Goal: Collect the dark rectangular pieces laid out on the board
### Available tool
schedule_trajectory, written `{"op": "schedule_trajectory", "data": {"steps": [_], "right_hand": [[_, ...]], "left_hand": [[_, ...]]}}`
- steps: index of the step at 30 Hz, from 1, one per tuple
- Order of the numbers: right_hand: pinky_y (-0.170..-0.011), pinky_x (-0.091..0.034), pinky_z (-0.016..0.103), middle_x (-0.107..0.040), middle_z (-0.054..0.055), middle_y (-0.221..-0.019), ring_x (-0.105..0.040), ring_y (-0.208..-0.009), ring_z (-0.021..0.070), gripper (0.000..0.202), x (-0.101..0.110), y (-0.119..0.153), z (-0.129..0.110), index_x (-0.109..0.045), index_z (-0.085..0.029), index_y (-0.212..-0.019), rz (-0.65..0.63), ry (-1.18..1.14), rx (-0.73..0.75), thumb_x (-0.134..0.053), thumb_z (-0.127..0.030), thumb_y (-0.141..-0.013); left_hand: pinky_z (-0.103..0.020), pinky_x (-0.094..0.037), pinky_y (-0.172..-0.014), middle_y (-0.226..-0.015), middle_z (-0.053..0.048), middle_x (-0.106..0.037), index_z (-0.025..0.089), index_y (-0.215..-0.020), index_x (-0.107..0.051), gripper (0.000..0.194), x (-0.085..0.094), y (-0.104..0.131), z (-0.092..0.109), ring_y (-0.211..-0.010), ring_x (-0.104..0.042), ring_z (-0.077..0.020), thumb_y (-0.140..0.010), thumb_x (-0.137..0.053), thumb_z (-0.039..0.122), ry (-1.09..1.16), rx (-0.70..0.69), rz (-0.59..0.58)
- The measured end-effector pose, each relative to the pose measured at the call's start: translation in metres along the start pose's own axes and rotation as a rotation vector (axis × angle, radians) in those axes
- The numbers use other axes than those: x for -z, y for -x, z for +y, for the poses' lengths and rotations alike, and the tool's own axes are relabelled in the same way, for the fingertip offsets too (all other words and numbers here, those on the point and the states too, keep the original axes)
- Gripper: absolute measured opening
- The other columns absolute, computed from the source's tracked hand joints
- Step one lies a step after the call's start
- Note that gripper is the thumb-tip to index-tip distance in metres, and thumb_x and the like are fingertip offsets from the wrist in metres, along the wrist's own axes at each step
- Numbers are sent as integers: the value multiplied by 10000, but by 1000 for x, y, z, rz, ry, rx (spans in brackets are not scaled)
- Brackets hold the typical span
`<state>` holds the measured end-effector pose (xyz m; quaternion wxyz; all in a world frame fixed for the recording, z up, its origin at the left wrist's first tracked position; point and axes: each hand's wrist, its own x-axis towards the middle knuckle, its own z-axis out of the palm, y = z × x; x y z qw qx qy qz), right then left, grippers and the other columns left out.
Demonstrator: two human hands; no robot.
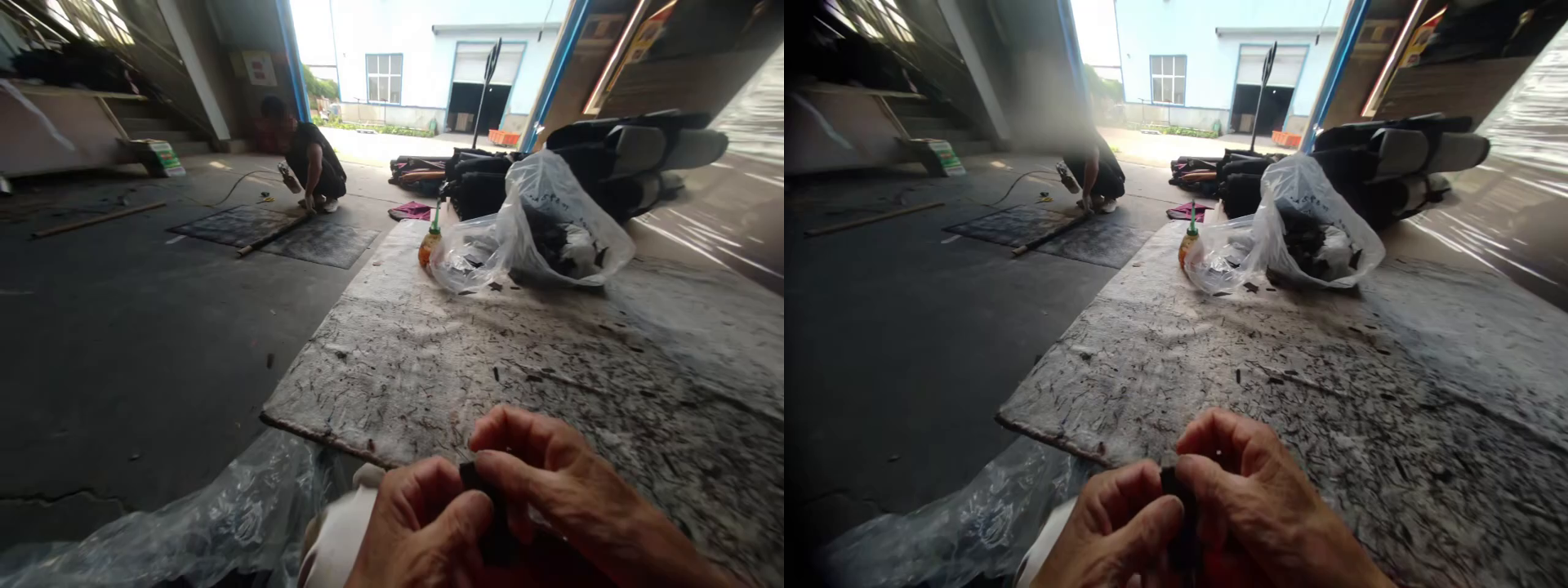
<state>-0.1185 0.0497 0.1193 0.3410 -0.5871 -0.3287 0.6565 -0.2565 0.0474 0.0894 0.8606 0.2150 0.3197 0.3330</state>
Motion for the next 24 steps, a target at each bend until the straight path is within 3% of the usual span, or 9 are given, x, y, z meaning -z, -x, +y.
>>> {"op": "schedule_trajectory", "data": {"steps": [3, 6, 10, 12, 16, 19, 24], "right_hand": [[-415, -347, 166, -466, -88, -440, -435, -398, 71, 244, 16, 5, 11, -569, -206, -784, 83, 64, 23, -662, -422, -720], [-436, -373, 171, -480, -80, -464, -474, -434, 86, 189, 33, 11, 24, -594, -210, -878, 94, 166, 54, -592, -378, -791], [-530, -442, 188, -584, -21, -746, -560, -571, 93, 149, 53, 16, 37, -655, -241, -935, 113, 488, 303, -550, -257, -831], [-580, -464, 192, -595, -1, -857, -594, -643, 101, 191, 60, 18, 42, -673, -255, -935, 120, 637, 439, -530, -185, -830], [-648, -484, 183, -606, 19, -877, -625, -745, 113, 249, 70, 20, 51, -655, -235, -979, 90, 811, 624, -493, -103, -844], [-637, -483, 161, -598, 12, -872, -618, -730, 94, 242, 75, 20, 59, -615, -232, -1008, 74, 855, 746, -492, -84, -861], [-600, -475, 149, -564, -1, -861, -602, -713, 85, 220, 82, 15, 72, -554, -252, -1024, 53, 878, 859, -485, -87, -896]], "left_hand": [[-244, -393, -687, -712, -27, -619, 153, -688, -681, 187, -10, -7, -14, -698, -534, -138, -602, -800, 269, 34, 23, -73], [-253, -393, -659, -722, -33, -629, 149, -717, -682, 218, -14, -13, -27, -681, -541, -143, -582, -808, 265, 42, 63, -58], [-232, -339, -539, -615, -17, -588, 134, -681, -639, 223, -18, -19, -39, -549, -491, -118, -562, -772, 268, -133, 111, -8], [-243, -331, -531, -581, 1, -559, 148, -669, -609, 164, -20, -21, -42, -519, -462, -116, -577, -716, 231, -228, 123, 1], [-264, -355, -583, -567, 46, -471, 179, -648, -581, 84, -26, -21, -43, -535, -420, -118, -598, -648, 185, -328, 106, 2], [-262, -356, -598, -571, 59, -406, 178, -644, -577, 62, -29, -19, -40, -563, -393, -119, -624, -633, 196, -428, 89, -2], [-258, -360, -604, -639, 31, -450, 170, -686, -587, 77, -29, -15, -41, -664, -457, -152, -682, -593, 247, -534, 49, 9]]}}
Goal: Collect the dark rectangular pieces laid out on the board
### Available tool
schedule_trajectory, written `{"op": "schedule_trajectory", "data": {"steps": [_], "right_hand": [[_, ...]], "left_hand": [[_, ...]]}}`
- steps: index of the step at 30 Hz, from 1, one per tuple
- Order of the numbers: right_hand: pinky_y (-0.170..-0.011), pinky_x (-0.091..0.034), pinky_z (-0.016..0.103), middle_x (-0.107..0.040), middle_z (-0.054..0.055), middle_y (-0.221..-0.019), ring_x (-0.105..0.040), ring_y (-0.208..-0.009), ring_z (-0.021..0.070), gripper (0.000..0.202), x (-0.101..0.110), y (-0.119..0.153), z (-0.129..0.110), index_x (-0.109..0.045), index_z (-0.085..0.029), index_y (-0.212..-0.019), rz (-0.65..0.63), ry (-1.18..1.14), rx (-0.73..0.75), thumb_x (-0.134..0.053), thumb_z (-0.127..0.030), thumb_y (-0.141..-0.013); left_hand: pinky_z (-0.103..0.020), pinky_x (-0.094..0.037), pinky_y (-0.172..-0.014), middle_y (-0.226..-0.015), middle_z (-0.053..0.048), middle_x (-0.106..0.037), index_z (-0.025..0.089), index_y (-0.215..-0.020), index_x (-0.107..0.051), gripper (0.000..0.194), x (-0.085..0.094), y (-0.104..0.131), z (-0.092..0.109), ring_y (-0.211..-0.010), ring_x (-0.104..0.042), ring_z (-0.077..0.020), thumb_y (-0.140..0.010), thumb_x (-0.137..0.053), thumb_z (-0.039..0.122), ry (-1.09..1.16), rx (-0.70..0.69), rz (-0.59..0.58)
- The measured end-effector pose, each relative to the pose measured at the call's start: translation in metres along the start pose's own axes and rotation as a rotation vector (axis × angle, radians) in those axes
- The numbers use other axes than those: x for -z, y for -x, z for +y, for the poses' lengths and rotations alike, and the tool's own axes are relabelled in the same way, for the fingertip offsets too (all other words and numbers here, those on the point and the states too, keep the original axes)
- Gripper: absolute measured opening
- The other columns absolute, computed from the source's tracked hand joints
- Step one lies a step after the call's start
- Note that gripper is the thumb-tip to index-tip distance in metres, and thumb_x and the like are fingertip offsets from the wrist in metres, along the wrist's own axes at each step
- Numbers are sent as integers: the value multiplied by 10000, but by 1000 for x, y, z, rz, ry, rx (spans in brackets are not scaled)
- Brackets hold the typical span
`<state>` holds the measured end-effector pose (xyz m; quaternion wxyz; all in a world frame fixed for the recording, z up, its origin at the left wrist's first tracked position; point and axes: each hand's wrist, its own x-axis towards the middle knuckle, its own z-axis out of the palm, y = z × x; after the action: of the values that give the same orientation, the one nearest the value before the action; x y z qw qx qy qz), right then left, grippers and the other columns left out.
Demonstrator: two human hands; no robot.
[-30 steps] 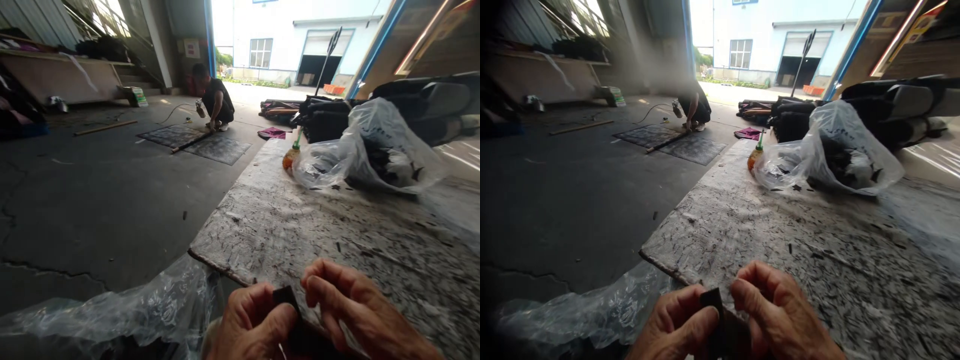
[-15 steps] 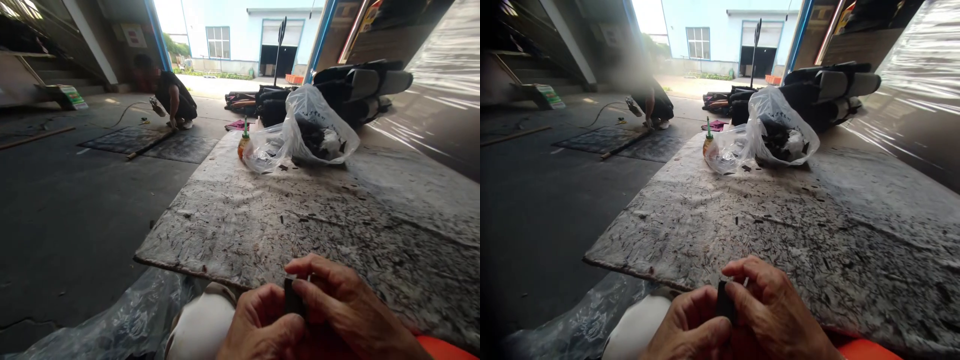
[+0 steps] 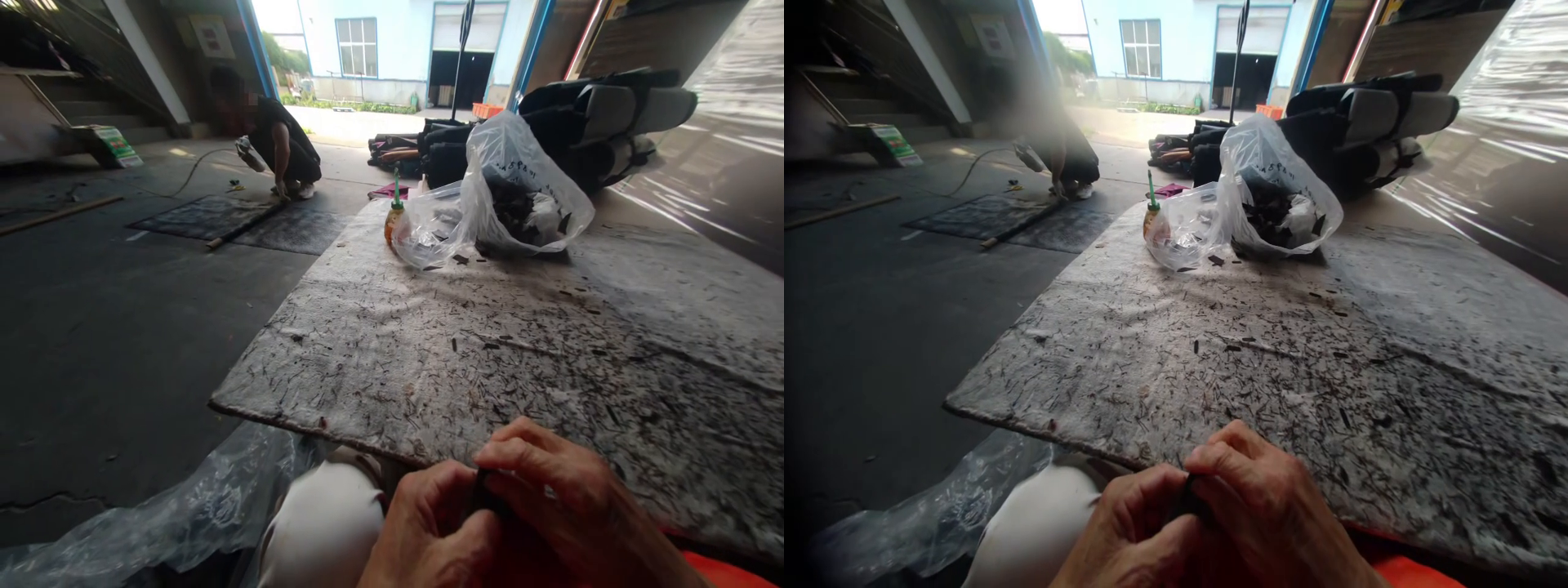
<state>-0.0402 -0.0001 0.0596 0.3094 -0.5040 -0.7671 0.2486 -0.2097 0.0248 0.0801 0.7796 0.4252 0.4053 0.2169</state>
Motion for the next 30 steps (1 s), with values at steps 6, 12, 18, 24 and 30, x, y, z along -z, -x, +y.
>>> {"op": "schedule_trajectory", "data": {"steps": [6, 12, 18, 24, 30], "right_hand": [[-526, -448, 161, -507, 7, -835, -557, -647, 88, 132, -7, 6, 8, -550, -221, -865, 81, 90, 15, -472, -127, -914], [-557, -481, 180, -517, 24, -773, -589, -660, 115, 152, -6, 4, -4, -563, -191, -849, 92, 252, 122, -442, -119, -905], [-540, -497, 187, -525, 26, -748, -598, -616, 115, 167, -11, 8, -7, -558, -192, -860, 40, 260, 158, -412, -132, -916], [-541, -501, 176, -556, 29, -774, -608, -603, 102, 169, -12, 11, -6, -538, -200, -858, 88, 283, 109, -396, -151, -936], [-549, -484, 160, -555, 13, -749, -605, -627, 98, 188, -7, 15, -7, -547, -210, -857, 53, 208, 126, -404, -105, -920]], "left_hand": [[-251, -357, -586, -692, 12, -519, 170, -731, -597, 147, 1, -3, -9, -684, -476, -158, -717, -577, 315, -24, 47, 71], [-240, -329, -521, -579, 35, -462, 181, -612, -534, 202, 7, -13, -23, -584, -413, -130, -695, -616, 346, -89, -7, 169], [-247, -335, -513, -567, 21, -472, 183, -603, -536, 251, 9, -13, -30, -587, -416, -142, -707, -608, 401, -224, -43, 254], [-252, -400, -591, -633, -5, -556, 179, -626, -599, 169, 7, -9, -14, -674, -500, -171, -718, -589, 320, -232, 26, 156], [-297, -464, -711, -902, -56, -654, 183, -882, -685, 309, 17, -2, -14, -817, -584, -219, -657, -684, 394, -9, 91, 186]]}}
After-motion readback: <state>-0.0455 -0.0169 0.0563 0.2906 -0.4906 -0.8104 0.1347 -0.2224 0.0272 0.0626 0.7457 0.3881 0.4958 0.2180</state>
